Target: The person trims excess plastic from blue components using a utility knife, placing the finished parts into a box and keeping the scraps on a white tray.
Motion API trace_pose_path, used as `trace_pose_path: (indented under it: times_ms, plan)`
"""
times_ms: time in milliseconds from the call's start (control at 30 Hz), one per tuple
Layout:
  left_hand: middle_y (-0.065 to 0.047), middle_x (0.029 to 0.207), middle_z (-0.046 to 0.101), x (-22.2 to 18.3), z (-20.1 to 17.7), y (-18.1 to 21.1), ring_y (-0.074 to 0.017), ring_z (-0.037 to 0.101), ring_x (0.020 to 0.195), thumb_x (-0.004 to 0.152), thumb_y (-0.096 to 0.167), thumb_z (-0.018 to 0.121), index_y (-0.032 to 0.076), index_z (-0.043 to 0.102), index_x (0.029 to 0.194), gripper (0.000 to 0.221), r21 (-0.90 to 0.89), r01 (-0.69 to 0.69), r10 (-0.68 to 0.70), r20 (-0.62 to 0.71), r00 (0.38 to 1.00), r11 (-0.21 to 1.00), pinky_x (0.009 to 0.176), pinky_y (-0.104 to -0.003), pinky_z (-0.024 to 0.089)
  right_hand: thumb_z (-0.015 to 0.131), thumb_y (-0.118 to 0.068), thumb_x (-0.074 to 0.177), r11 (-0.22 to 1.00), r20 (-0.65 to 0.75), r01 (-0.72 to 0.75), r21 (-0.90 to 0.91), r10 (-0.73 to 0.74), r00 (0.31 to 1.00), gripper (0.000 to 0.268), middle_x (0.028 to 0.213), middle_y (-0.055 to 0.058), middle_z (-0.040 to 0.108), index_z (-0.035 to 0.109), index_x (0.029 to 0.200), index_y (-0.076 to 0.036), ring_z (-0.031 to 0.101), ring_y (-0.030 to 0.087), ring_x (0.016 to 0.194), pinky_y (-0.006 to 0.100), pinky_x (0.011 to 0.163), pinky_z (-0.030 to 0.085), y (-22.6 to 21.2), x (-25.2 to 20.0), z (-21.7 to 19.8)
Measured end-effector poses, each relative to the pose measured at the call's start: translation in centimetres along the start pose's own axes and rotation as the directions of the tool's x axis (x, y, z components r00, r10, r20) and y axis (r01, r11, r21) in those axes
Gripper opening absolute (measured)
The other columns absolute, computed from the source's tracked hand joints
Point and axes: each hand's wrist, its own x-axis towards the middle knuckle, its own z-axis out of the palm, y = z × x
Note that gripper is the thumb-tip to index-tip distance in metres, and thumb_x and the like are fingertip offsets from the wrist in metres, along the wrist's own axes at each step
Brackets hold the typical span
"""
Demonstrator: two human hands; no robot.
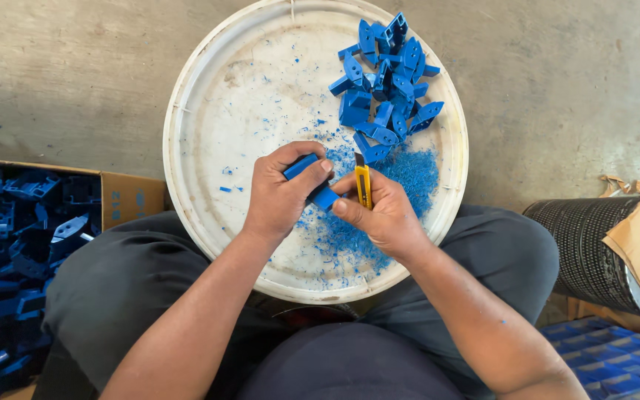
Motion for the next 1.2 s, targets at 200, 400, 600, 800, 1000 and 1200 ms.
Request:
trace_pose_path:
  times_ms: [200,400,600,800,1000,1200]
  plan:
    - [-0.004,0.089,0.070,-0.1,0.2,1.5,-0.0083,0.061,0.075,0.090,0.006,0.076,0.001,0.072,0.099,0.011,0.222,-0.163,0.168,-0.004,0.986,0.961,0.067,-0.025,0.051,0.066,-0.019,0.104,0.966,0.049,-0.087,0.243,0.078,0.996,0.020,0.073,0.000,0.052,0.064,0.114,-0.001,0.044,0.008,0.058,0.024,0.052,0.036,0.2,0.6,-0.2]
    - [-0.012,0.093,0.070,-0.3,-0.5,4.1,-0.0206,0.067,0.077,0.093,0.007,0.073,0.000,0.068,0.096,0.010,0.536,-0.488,0.554,0.044,0.831,0.689,0.070,-0.029,0.052,0.044,-0.031,0.107,0.983,-0.132,-0.127,-0.136,0.109,0.985,0.036,0.071,-0.003,0.055,0.065,0.123,-0.006,0.042,0.006,0.055,0.024,0.051,0.039,-1.6,0.7,0.3]
    - [-0.012,0.097,0.068,-0.4,-1.1,4.5,-0.0220,0.063,0.085,0.101,0.014,0.069,0.000,0.067,0.097,0.015,0.489,-0.540,0.591,0.062,0.805,0.685,0.072,-0.032,0.050,0.050,-0.029,0.109,0.882,0.008,0.006,-0.471,-0.003,1.000,0.034,0.070,0.005,0.058,0.071,0.119,-0.003,0.052,0.010,0.063,0.028,0.058,0.046,-2.5,0.5,0.4]
    - [-0.012,0.099,0.068,-0.5,-1.2,3.9,-0.0241,0.064,0.091,0.107,0.028,0.065,0.001,0.068,0.100,0.028,0.508,-0.557,0.596,0.104,0.797,0.657,0.075,-0.031,0.051,0.054,-0.029,0.104,0.764,0.051,0.100,-0.638,-0.088,0.995,0.030,0.074,0.008,0.067,0.070,0.111,-0.006,0.063,0.015,0.063,0.034,0.060,0.051,-3.9,0.5,1.3]
    - [-0.012,0.100,0.069,-0.6,-1.0,3.8,-0.0246,0.066,0.092,0.107,0.028,0.064,0.002,0.068,0.099,0.028,0.513,-0.555,0.595,0.102,0.797,0.655,0.077,-0.032,0.052,0.052,-0.029,0.104,0.771,0.029,-0.026,-0.636,0.058,0.998,0.031,0.066,0.012,0.062,0.074,0.112,-0.009,0.060,0.023,0.058,0.036,0.059,0.050,-4.1,0.4,1.8]
    - [-0.012,0.092,0.069,-0.6,-0.6,4.2,-0.0255,0.063,0.082,0.101,0.025,0.068,0.003,0.068,0.092,0.024,0.613,-0.555,0.624,0.127,0.771,0.562,0.073,-0.035,0.050,0.055,-0.028,0.102,0.756,0.205,0.119,-0.643,0.020,0.979,0.028,0.084,0.011,0.075,0.074,0.108,-0.009,0.074,0.024,0.073,0.037,0.068,0.057,-4.3,0.5,1.2]
